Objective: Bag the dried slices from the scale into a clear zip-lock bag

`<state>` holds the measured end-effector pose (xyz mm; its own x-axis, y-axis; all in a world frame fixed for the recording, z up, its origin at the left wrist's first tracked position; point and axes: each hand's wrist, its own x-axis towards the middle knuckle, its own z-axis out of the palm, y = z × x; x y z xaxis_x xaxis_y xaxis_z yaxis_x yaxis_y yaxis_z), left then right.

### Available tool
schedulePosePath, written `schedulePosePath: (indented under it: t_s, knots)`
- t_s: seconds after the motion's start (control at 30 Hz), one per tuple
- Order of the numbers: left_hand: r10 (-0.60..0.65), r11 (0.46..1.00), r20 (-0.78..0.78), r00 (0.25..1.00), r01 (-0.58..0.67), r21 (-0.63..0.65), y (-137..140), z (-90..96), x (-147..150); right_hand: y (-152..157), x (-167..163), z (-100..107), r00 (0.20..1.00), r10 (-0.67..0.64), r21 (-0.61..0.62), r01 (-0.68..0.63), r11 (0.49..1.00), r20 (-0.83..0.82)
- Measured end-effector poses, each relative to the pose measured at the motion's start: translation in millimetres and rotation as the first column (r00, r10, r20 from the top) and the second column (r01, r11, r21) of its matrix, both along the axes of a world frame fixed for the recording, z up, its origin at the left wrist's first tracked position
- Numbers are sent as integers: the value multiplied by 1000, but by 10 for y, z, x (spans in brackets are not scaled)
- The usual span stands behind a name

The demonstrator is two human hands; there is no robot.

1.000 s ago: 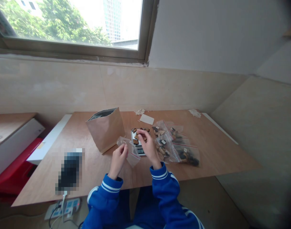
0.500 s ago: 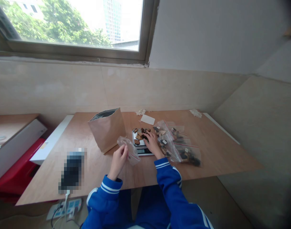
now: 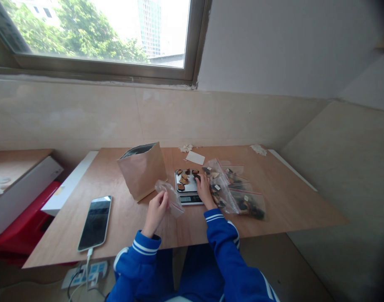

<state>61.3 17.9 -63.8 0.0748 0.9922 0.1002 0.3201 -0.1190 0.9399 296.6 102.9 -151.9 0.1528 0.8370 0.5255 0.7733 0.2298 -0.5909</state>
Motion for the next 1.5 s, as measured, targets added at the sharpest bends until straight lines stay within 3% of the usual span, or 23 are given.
schedulePosePath:
  t_s: [0.17, 0.27, 0.33, 0.43, 0.5, 0.57, 0.8, 0.9, 1.0, 1.37, 1.5]
  knots:
    - [2, 1000, 30, 1000, -1, -9, -7, 40, 4, -80, -103, 340, 987, -5, 55, 14, 998, -161]
    - [12, 1000, 3, 1000, -12, 8, -5, 35, 17, -228, -304, 672, 951, 97, 38, -90, 995, -295]
    - [24, 999, -39, 999, -23, 30, -3, 18, 28, -361, -491, 890, 877, 179, -13, -206, 978, -446]
    - [25, 999, -81, 996, -21, 49, -3, -4, 37, -555, -776, 1135, 713, 252, -100, -411, 906, -654]
    - [21, 998, -88, 996, -16, 55, -5, -12, 36, -641, -921, 1211, 631, 278, -109, -504, 857, -724]
    - [16, 998, -70, 997, -12, 60, -8, -15, 31, -678, -1010, 1211, 597, 294, -104, -541, 834, -746]
    - [18, 997, -26, 1000, -16, 81, -13, -30, 10, -626, -1015, 995, 693, 321, -136, -517, 845, -646]
    - [12, 997, -9, 1000, -11, 75, -20, -30, 19, -628, -975, 977, 684, 330, -126, -525, 842, -650]
    - [12, 997, 15, 1000, -13, 74, -33, -17, 33, -654, -936, 1008, 685, 344, -132, -541, 831, -642]
    - [27, 996, 3, 1000, -27, 81, -47, -30, 28, -813, -848, 1255, 842, 297, -267, -444, 855, -450]
    - [7, 995, 36, 999, -10, 95, -57, -34, 38, -843, -833, 1299, 862, 343, -275, -456, 846, -374]
